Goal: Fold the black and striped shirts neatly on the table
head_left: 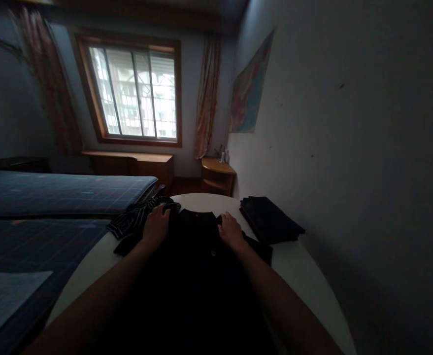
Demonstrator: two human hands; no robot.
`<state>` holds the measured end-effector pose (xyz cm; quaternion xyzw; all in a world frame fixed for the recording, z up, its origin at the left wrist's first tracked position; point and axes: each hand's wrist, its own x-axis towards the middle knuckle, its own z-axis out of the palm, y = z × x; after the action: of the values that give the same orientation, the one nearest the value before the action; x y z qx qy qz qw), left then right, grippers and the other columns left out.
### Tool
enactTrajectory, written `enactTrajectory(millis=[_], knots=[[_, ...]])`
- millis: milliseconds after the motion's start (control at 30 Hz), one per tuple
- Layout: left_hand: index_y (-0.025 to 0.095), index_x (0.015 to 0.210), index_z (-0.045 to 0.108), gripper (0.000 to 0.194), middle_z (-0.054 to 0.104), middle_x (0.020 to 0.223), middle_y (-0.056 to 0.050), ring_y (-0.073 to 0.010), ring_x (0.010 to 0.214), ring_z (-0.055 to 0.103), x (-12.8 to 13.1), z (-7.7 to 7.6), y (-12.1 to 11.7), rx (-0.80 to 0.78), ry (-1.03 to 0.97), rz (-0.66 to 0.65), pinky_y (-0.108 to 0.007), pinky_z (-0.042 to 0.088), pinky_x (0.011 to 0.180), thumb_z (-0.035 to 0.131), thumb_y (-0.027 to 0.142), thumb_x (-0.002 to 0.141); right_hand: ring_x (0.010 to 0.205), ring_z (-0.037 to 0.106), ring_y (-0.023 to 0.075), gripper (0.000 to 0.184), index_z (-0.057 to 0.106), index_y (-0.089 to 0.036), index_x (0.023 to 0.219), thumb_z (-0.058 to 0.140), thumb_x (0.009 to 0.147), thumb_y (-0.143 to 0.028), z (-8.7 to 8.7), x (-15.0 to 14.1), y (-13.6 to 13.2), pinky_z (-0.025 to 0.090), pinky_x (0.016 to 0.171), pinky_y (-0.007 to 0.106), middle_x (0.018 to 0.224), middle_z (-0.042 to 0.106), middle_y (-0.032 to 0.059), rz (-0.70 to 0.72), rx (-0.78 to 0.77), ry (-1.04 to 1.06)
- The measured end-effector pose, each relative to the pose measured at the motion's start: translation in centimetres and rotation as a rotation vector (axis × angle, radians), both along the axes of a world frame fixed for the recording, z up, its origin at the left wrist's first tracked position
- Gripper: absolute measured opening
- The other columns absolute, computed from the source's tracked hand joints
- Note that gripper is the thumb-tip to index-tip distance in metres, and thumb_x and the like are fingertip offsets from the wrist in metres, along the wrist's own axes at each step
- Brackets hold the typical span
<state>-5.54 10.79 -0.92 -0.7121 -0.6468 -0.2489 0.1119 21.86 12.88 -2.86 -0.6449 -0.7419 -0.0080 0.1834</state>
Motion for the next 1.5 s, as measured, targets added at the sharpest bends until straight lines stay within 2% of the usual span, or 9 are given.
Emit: enactTrajectory(millis=[200,367,633,767,933,1133,1300,1400,1500], knots=[[0.016,0.135,0.053,0.045,0.056,0.136,-0.016,-0.0293,0.118,0.058,5.4,-3.5,-3.5,-0.228,0.033,-0.161,-0.041,0.046,0.098,0.046,0.034,0.095,0.123,0.054,0.0284,0.043,0.052,-0.016,0.137,0.035,0.102,-0.034,-1.0,3.4,-2.4,0.041,0.101,0.044,0.133,0.060,0.0152,-0.044,-0.077,-0.112],[0.022,0.147,0.044,0.066,0.037,0.155,-0.020,-0.0489,0.141,0.029,8.6,-6.0,-5.5,-0.357,0.042,-0.140,-0.069,0.026,0.106,0.043,0.059,0.092,0.118,0.057,0.0302,0.041,0.052,-0.013,0.135,0.039,0.098,-0.021,-0.5,5.2,-3.7,0.045,0.093,0.043,0.126,0.063,0.0194,-0.105,-0.098,-0.193],[0.030,0.150,0.039,0.065,0.030,0.159,-0.014,-0.0505,0.144,0.020,7.5,-6.1,-5.7,-0.405,0.040,-0.109,-0.075,0.019,0.106,0.041,0.060,0.093,0.112,0.057,0.0258,0.041,0.059,-0.020,0.125,0.033,0.095,-0.008,1.9,6.6,-4.5,0.051,0.079,0.032,0.122,0.062,0.0152,-0.162,0.007,-0.251],[0.020,0.150,0.041,0.065,0.033,0.157,-0.018,-0.0473,0.143,0.025,8.6,-5.1,-6.6,-0.350,0.102,-0.083,-0.065,0.022,0.111,0.045,0.050,0.093,0.113,0.055,0.0256,0.042,0.059,-0.021,0.128,0.038,0.094,-0.008,2.3,5.9,-5.0,0.051,0.082,0.032,0.129,0.058,0.0149,-0.130,0.081,-0.257],[0.021,0.149,0.043,0.062,0.032,0.158,-0.015,-0.0370,0.147,0.025,11.7,-4.3,-9.1,-0.314,0.084,-0.333,-0.057,0.021,0.117,0.045,0.049,0.093,0.117,0.055,0.0285,0.039,0.055,-0.019,0.134,0.047,0.097,-0.031,0.5,4.1,-8.4,0.048,0.090,0.039,0.133,0.059,0.0136,-0.001,0.085,-0.220],[0.022,0.143,0.049,0.059,0.040,0.154,-0.014,-0.0370,0.143,0.033,14.3,-4.1,-13.3,-0.393,-0.004,-0.580,-0.056,0.030,0.114,0.052,0.048,0.090,0.105,0.062,0.0338,0.034,0.063,-0.011,0.114,0.049,0.096,-0.037,1.0,7.3,-12.3,0.047,0.082,0.042,0.114,0.066,0.0215,-0.257,-0.026,-0.284],[0.031,0.149,0.036,0.067,0.034,0.158,-0.010,-0.0396,0.143,0.031,15.3,-3.0,-17.1,-0.397,0.021,-0.983,-0.060,0.032,0.112,0.058,0.050,0.089,0.099,0.068,0.0306,0.032,0.061,-0.013,0.115,0.058,0.091,-0.034,1.2,11.3,-12.6,0.047,0.078,0.037,0.106,0.071,0.0168,-0.193,-0.294,-0.175],[0.033,0.143,0.044,0.052,0.034,0.159,-0.005,-0.0364,0.145,0.029,15.9,-2.6,-18.4,-0.338,0.103,-1.211,-0.056,0.033,0.113,0.055,0.048,0.094,0.104,0.067,0.0223,0.026,0.061,-0.018,0.114,0.057,0.089,-0.019,1.1,12.5,-12.1,0.045,0.081,0.029,0.110,0.072,0.0092,-0.091,-0.271,-0.028],[0.025,0.126,0.057,0.032,0.051,0.146,-0.005,-0.0286,0.140,0.038,16.8,-2.8,-18.8,-0.263,0.169,-1.304,-0.042,0.037,0.112,0.053,0.039,0.097,0.101,0.067,0.0222,0.026,0.061,-0.018,0.116,0.053,0.091,-0.024,1.3,13.0,-11.7,0.044,0.079,0.029,0.109,0.072,0.0092,-0.160,-0.214,0.009]])
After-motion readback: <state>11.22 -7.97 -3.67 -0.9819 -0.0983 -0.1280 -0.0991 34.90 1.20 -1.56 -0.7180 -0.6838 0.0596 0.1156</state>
